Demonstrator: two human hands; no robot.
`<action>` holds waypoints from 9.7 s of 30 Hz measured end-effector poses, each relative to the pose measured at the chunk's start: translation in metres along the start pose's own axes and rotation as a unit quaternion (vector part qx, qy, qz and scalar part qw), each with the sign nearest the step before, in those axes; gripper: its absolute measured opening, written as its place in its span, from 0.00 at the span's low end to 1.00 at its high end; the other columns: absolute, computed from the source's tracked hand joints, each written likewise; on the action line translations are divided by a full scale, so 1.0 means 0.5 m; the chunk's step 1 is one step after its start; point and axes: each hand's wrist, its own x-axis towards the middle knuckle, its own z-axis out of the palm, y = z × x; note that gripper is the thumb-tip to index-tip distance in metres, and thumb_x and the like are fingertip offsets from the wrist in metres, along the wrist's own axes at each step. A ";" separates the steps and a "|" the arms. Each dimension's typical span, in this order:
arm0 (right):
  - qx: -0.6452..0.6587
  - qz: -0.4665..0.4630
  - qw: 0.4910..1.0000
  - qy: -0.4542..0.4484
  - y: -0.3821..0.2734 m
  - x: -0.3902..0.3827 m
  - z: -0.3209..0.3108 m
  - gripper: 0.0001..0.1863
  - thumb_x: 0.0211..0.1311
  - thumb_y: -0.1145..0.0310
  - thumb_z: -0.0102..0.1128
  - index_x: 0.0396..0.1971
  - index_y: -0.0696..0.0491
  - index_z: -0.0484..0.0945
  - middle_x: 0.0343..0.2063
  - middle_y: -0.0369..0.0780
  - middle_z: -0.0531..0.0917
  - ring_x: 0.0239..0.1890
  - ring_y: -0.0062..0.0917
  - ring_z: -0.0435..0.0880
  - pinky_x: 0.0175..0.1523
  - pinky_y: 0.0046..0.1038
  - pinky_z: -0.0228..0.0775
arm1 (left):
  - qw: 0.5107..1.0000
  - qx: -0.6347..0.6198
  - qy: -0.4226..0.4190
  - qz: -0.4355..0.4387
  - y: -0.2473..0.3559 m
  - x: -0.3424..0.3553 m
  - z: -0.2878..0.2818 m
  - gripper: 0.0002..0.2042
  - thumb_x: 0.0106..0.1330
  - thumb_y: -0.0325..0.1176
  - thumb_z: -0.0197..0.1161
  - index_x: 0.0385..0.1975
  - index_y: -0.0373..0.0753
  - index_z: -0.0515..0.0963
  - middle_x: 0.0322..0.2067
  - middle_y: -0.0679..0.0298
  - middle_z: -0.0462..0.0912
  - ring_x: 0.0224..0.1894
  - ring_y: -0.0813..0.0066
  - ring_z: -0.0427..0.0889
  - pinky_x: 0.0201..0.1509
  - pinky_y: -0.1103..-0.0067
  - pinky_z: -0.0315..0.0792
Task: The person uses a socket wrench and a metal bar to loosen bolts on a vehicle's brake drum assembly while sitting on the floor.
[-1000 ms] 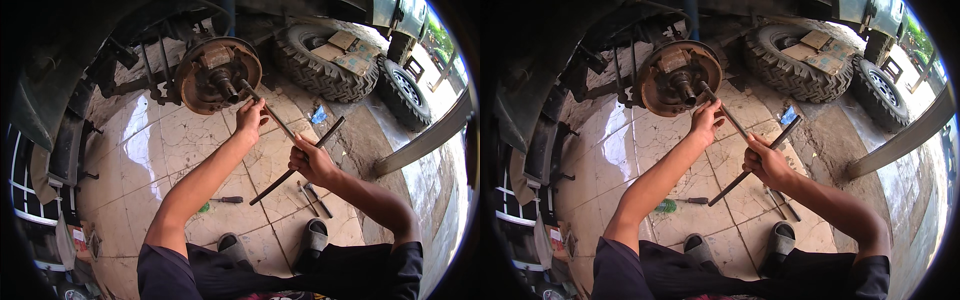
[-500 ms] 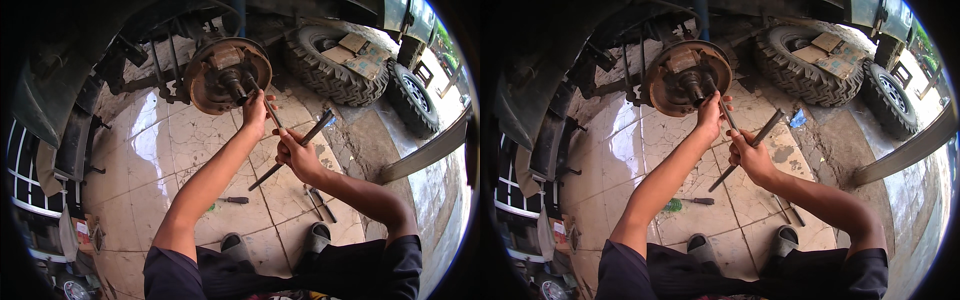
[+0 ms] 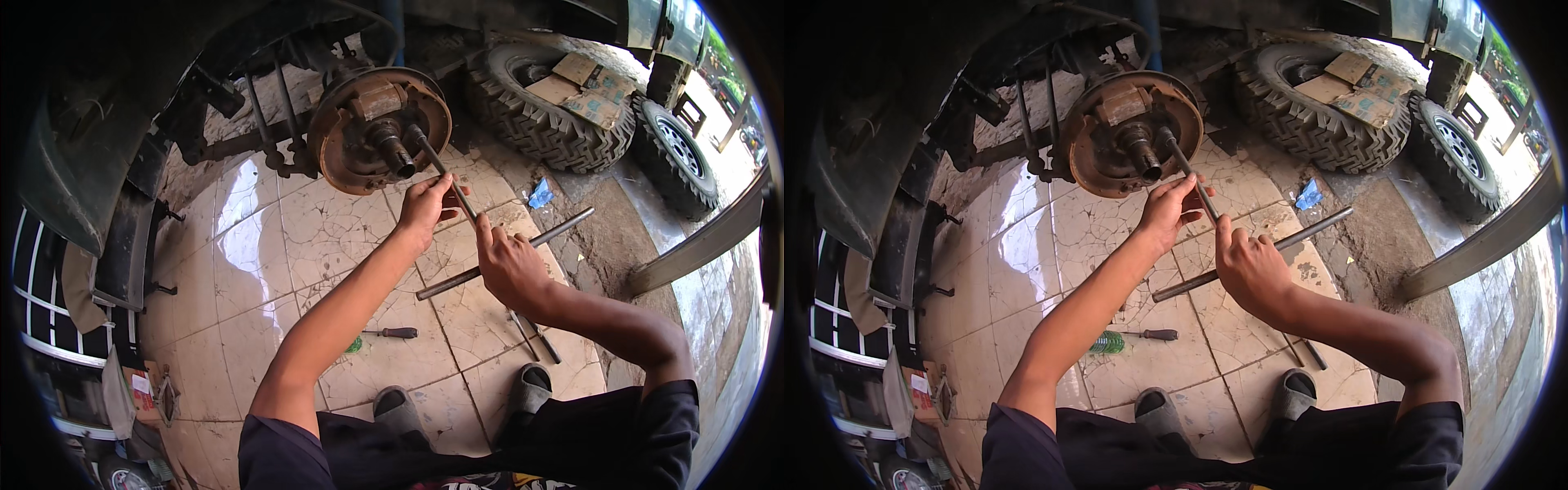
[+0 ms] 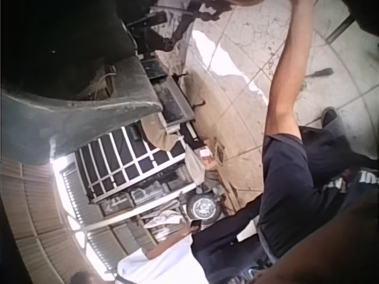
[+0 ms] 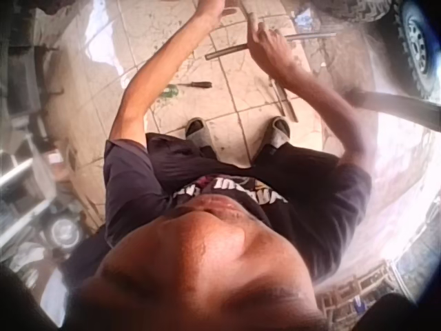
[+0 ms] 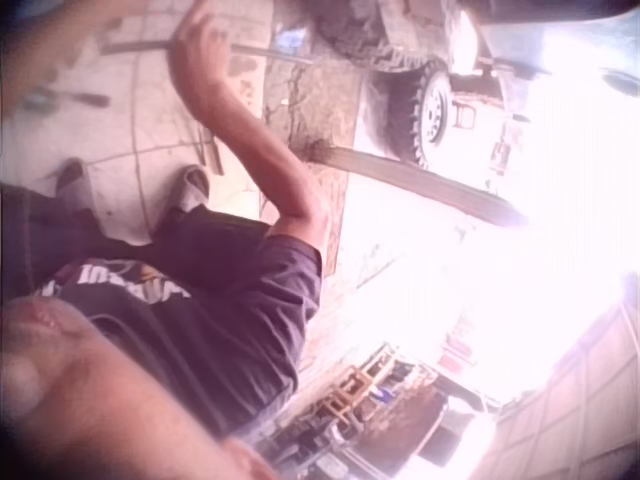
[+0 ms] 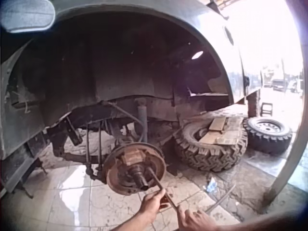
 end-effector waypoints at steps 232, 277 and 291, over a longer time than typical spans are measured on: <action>0.352 0.222 0.890 -0.183 0.036 -0.016 -0.055 0.20 0.59 0.56 0.61 0.22 0.62 0.78 0.16 0.39 0.82 0.24 0.20 0.84 0.29 0.22 0.74 | 0.914 -0.399 0.069 -0.027 -0.039 0.052 0.094 0.23 0.69 0.57 0.37 0.25 0.43 0.66 0.15 0.74 0.58 0.12 0.86 0.53 0.13 0.87 0.46; 0.347 0.182 0.894 -0.219 0.049 0.021 -0.081 0.20 0.58 0.56 0.61 0.20 0.61 0.77 0.17 0.40 0.81 0.18 0.23 0.81 0.29 0.22 0.76 | 0.851 -0.522 -0.038 -0.032 -0.044 0.056 0.079 0.22 0.71 0.52 0.39 0.19 0.43 0.64 0.11 0.74 0.53 0.11 0.83 0.49 0.11 0.87 0.45; 0.568 0.275 0.748 -0.207 0.052 0.017 -0.077 0.20 0.62 0.59 0.56 0.25 0.64 0.77 0.21 0.44 0.81 0.28 0.26 0.83 0.35 0.25 0.77 | 0.839 -0.542 -0.050 -0.023 -0.043 0.074 0.078 0.17 0.70 0.41 0.38 0.17 0.44 0.62 0.13 0.71 0.58 0.13 0.82 0.53 0.11 0.85 0.45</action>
